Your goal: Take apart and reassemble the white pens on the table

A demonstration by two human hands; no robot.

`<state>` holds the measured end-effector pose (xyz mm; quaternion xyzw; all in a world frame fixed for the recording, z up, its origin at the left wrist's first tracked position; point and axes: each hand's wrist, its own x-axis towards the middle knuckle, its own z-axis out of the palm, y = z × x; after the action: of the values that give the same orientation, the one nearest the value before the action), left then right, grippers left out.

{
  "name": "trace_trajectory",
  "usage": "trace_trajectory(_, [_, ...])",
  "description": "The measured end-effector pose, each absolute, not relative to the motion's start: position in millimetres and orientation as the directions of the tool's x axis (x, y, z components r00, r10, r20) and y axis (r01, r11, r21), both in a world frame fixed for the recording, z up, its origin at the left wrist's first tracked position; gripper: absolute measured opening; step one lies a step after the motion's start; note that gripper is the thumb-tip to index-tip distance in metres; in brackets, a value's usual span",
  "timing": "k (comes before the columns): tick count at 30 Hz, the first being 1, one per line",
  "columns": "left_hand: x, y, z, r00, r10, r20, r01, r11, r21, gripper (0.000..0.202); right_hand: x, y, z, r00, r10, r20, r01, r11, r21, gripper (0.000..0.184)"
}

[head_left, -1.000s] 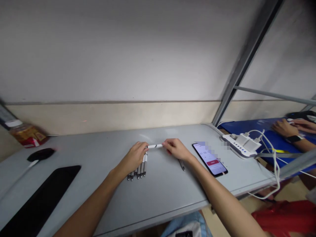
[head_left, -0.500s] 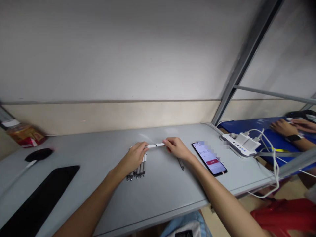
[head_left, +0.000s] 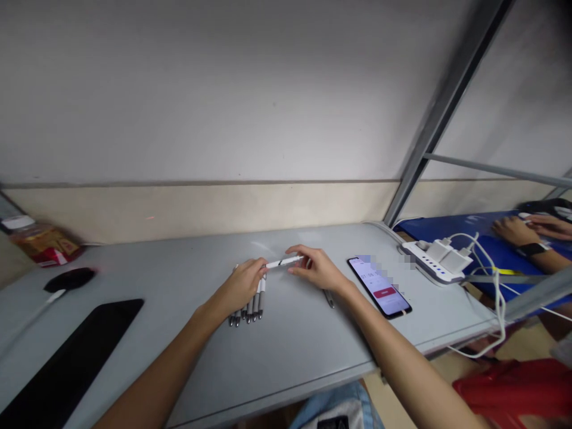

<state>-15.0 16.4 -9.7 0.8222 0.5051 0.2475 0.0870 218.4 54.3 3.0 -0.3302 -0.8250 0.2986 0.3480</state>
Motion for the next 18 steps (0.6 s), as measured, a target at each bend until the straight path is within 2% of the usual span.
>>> trace_trajectory(3, [-17.1, 18.0, -10.5, 0.389, 0.868, 0.308, 0.78, -0.488, 0.391, 0.021, 218.3, 51.9, 5.4, -0.559, 0.71, 0.428, 0.339, 0.667, -0.664, 0.022])
trace_trajectory(6, [-19.4, 19.7, -10.6, 0.392, 0.866, 0.312, 0.797, -0.489, 0.355, 0.021, 216.7, 50.1, 5.1, -0.567, 0.723, 0.395, 0.398, 0.66, -0.637, 0.026])
trace_trajectory(8, [-19.9, 20.0, -9.5, 0.386, 0.859, 0.337, 0.819, -0.487, 0.303, 0.022, 214.6, 49.9, 3.5, -0.562, 0.742, 0.366, 0.417, 0.636, -0.649, 0.029])
trace_trajectory(10, [-18.6, 19.1, -7.3, 0.382, 0.847, 0.369, 0.83, -0.49, 0.266, 0.023, 212.1, 50.7, 1.9, -0.538, 0.773, 0.337, 0.384, 0.58, -0.718, 0.033])
trace_trajectory(12, [-15.5, 17.1, -4.4, 0.384, 0.838, 0.387, 0.818, -0.503, 0.278, 0.024, 210.2, 52.7, 1.5, -0.503, 0.812, 0.296, 0.257, 0.468, -0.846, 0.034])
trace_trajectory(14, [-12.0, 14.8, -1.7, 0.393, 0.828, 0.399, 0.789, -0.527, 0.315, 0.024, 209.9, 55.8, 2.7, -0.439, 0.858, 0.267, 0.025, 0.309, -0.951, 0.031])
trace_trajectory(16, [-9.7, 13.2, 0.0, 0.406, 0.815, 0.414, 0.765, -0.551, 0.335, 0.024, 212.4, 59.8, 4.9, -0.358, 0.905, 0.23, -0.253, 0.144, -0.957, 0.03])
trace_trajectory(18, [-9.5, 13.0, 0.1, 0.408, 0.811, 0.419, 0.769, -0.553, 0.322, 0.026, 217.7, 64.4, 7.2, -0.299, 0.942, 0.153, -0.481, -0.01, -0.877, 0.029])
